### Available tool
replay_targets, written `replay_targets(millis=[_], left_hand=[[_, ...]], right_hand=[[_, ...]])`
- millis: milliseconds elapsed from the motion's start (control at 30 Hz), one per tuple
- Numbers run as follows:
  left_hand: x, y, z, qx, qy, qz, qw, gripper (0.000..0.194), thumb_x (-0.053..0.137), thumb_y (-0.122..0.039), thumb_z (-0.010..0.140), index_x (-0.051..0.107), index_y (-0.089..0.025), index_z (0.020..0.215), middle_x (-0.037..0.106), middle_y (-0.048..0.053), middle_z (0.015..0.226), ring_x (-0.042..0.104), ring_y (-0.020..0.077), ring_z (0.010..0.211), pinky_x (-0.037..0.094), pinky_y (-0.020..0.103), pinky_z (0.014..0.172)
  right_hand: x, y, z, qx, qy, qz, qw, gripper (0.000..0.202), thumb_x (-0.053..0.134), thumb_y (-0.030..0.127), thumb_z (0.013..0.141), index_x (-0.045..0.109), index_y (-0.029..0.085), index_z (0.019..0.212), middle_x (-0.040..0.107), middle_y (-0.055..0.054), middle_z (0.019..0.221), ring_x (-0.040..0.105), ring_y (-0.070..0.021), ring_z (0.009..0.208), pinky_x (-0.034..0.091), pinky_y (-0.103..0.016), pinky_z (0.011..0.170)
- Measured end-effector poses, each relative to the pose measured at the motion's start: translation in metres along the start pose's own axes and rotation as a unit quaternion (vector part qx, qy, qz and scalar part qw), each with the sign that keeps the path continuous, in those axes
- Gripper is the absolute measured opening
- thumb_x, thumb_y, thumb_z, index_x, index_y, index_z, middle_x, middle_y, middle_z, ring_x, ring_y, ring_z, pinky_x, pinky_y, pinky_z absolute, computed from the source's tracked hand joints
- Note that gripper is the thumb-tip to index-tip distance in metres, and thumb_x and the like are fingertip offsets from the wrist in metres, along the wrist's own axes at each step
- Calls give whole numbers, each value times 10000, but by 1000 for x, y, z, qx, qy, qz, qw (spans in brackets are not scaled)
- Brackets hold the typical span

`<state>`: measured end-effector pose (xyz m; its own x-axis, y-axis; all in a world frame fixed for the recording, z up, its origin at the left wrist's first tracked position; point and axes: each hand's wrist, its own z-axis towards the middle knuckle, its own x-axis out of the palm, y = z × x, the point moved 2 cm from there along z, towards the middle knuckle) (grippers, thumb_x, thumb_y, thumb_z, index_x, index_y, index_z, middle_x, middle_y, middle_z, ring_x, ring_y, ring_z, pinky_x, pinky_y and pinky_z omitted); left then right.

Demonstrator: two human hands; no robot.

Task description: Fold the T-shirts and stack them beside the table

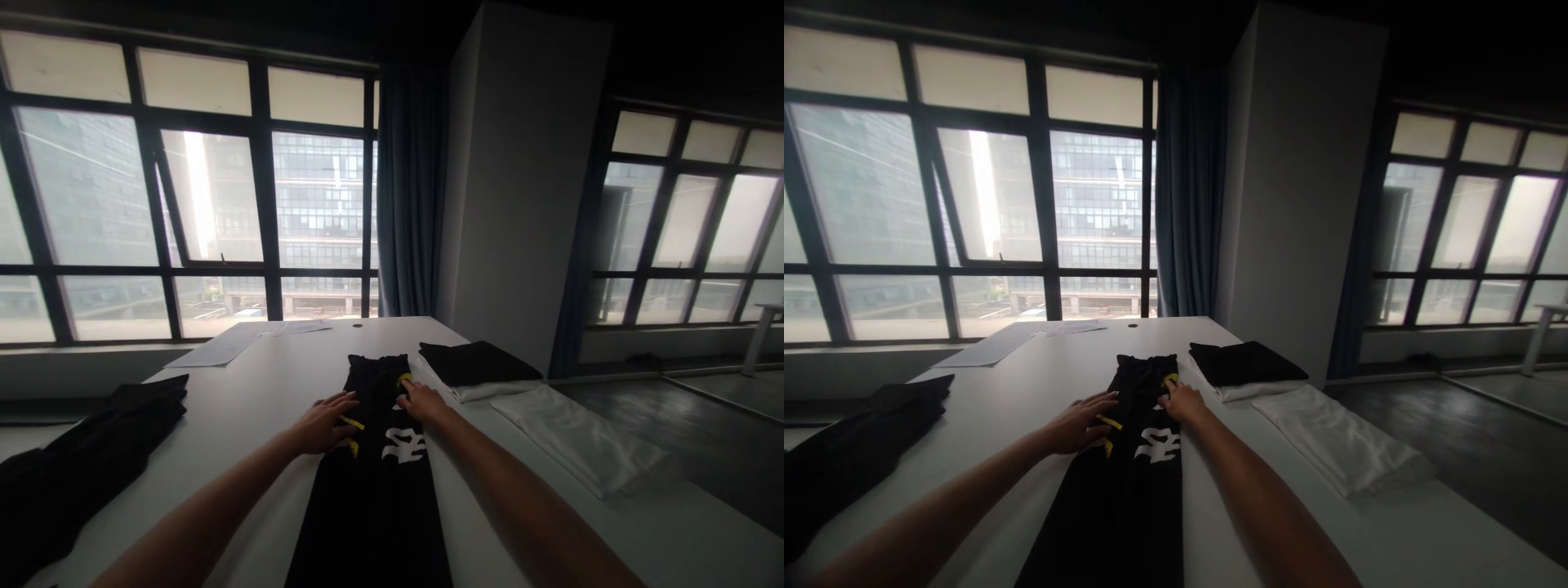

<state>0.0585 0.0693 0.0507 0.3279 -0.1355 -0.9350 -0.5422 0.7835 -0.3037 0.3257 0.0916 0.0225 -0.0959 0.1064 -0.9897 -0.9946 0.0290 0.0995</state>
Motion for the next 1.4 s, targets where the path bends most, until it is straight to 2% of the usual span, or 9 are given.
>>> replay_targets(millis=[267,433,567,667,800,967,1100,1233,1400], left_hand=[[33,40,9,-90,65,90,990,647,298,-603,966,400,-238,1490,315,94,1610,264,252,1489,226,490,1192],[36,20,-10,-128,45,152,979,662,300,-622,951,474,-213,1442,417,147,1551,353,312,1445,316,521,1134],[24,14,4,-124,39,182,975,560,287,-601,955,689,-252,1130,711,122,1183,657,318,1093,465,503,949],[11,38,42,-169,12,158,973,481,327,-497,965,727,-236,899,748,97,949,705,291,908,504,464,859],[6,92,99,-216,-61,135,965,396,398,-388,949,645,-223,1211,628,126,1314,617,305,1168,500,422,915],[13,150,146,-224,-79,83,968,522,528,-445,894,547,-231,1370,563,109,1429,575,282,1248,461,363,1009],[16,179,166,-221,-67,36,972,403,681,-394,766,706,-252,1143,732,63,1142,675,263,1055,514,315,894],[12,196,172,-227,-84,-1,970,146,725,-280,679,744,-244,819,750,22,937,694,231,885,525,281,766],[3,209,171,-252,-151,-54,955,138,591,-244,792,684,-208,887,732,26,850,676,176,768,512,255,681]], right_hand=[[16,15,43,-32,25,21,999,473,352,419,1010,545,161,1356,540,-168,1410,497,-274,1300,372,-400,1063],[13,23,46,-82,18,27,996,507,398,464,986,524,181,1387,553,-144,1407,516,-272,1276,375,-388,1045],[4,21,51,-34,14,-37,999,433,454,434,953,662,171,1226,634,-176,1279,558,-318,1204,371,-443,1017],[-5,24,61,5,-26,-20,999,461,360,406,985,710,150,1140,635,-195,1267,550,-323,1212,376,-444,1010],[-11,31,81,57,-14,115,992,730,279,684,939,752,130,981,695,-198,1152,627,-311,1102,468,-384,888],[-4,34,104,59,3,187,981,476,683,636,734,745,176,838,754,-113,953,686,-256,917,489,-287,725],[5,33,116,55,-17,212,976,164,727,347,719,714,183,721,744,-68,832,680,-212,809,461,-257,659],[10,31,120,40,-79,266,960,108,658,262,749,694,181,811,726,-58,841,663,-194,800,461,-258,680],[17,27,125,39,-138,348,927,196,588,221,804,651,181,985,713,-66,929,656,-199,864,490,-289,781]])
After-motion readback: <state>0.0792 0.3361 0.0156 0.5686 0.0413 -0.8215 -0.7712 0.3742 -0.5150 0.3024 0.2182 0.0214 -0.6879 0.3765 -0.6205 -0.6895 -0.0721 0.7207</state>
